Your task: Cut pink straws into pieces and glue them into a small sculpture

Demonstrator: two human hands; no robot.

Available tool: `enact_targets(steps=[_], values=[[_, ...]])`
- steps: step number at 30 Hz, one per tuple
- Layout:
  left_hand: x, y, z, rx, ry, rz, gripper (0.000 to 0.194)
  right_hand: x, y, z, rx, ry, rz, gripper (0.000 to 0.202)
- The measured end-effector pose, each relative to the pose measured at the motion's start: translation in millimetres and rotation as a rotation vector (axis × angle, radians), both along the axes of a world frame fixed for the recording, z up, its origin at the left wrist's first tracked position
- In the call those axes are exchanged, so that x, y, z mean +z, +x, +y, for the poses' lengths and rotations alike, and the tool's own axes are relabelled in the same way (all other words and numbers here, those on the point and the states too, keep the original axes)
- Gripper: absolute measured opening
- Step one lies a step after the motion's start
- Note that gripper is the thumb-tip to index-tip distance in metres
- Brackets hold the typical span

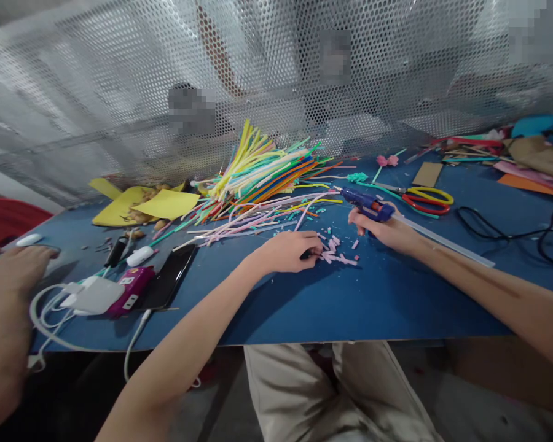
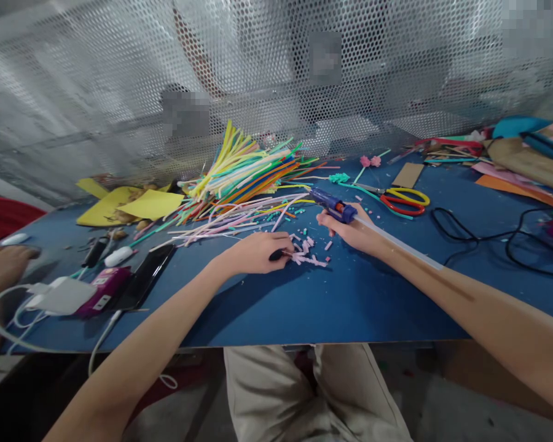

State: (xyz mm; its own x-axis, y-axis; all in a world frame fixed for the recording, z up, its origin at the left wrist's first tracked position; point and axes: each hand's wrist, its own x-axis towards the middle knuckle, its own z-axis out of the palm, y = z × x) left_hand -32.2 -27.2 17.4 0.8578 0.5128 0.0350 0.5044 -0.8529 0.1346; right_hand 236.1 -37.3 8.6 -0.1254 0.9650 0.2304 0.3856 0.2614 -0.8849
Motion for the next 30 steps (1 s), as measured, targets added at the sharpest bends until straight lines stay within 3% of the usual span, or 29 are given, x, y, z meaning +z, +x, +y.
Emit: enact_targets(steps=[5, 11, 22, 30], values=[[1.7, 1, -1, 0.026, 0.021, -0.075, 0.015, -4.3, 2, 3, 0.002, 0.011, 0.002, 0.032], [1.3, 2, 1, -0.041, 0.019, -0.068, 0.019, -9.0, 4, 6, 0.027, 0.014, 0.007, 0.031], [1.3, -1, 0, 0.081, 0.049, -0.109, 0.026, -11.0, 9, 10, 0.035, -0.02, -0.011, 0.035], [0.0, 0, -1, 0.015, 0.047, -0.135, 0.024, -6.8, 13, 9, -0.009, 0.003, -0.056, 0.036]])
